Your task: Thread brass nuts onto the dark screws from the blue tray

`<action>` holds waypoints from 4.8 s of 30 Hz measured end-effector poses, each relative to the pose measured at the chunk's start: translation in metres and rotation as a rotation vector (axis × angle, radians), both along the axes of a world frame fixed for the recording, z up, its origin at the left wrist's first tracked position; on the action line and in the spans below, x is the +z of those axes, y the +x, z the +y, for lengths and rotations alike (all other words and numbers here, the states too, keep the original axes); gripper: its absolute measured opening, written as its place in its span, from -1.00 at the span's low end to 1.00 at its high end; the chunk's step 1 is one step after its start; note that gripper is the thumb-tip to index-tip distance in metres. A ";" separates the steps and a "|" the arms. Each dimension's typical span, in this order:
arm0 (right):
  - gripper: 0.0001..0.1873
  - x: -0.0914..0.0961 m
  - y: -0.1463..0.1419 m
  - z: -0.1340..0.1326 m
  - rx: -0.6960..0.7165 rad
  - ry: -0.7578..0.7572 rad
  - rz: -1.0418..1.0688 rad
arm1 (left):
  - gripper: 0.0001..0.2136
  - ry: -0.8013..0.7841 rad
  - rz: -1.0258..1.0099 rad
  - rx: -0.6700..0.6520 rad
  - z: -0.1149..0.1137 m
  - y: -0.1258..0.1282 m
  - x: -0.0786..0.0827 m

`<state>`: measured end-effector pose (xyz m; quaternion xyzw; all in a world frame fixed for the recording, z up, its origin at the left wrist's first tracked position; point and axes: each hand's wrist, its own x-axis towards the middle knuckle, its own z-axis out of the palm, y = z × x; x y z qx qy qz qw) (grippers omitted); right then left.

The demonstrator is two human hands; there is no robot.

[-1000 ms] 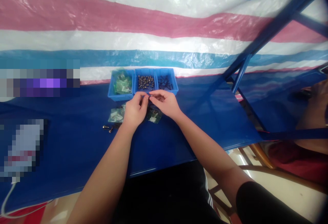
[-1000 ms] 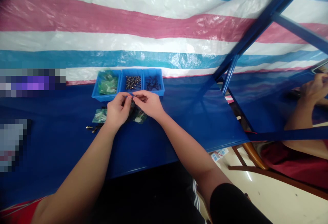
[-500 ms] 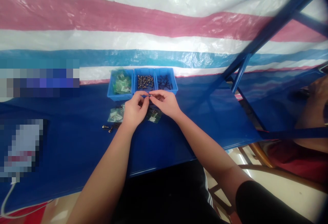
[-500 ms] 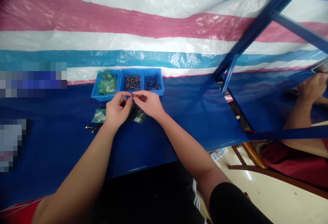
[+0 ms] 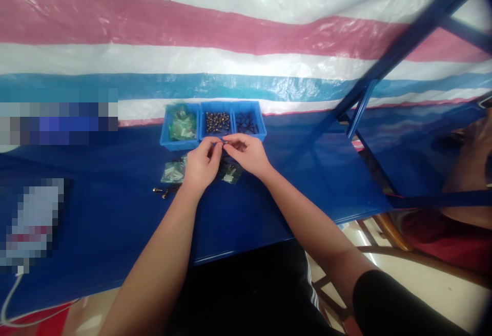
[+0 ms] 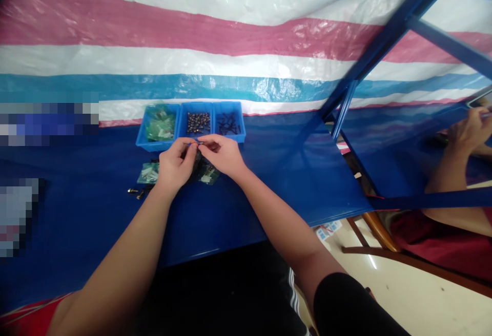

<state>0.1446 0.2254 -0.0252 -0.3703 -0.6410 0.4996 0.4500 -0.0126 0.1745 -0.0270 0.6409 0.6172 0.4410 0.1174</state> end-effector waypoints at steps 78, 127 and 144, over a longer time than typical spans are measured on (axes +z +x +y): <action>-0.70 -0.002 0.003 0.005 0.039 -0.114 0.076 | -0.77 0.040 -0.014 0.002 -0.002 0.002 0.003; -0.76 -0.004 0.011 0.005 0.085 0.246 -0.672 | -0.78 0.085 -0.029 0.161 -0.002 0.003 0.006; -0.90 0.006 0.011 -0.001 -0.030 0.107 -0.377 | -0.76 0.020 0.004 0.079 -0.002 0.002 0.007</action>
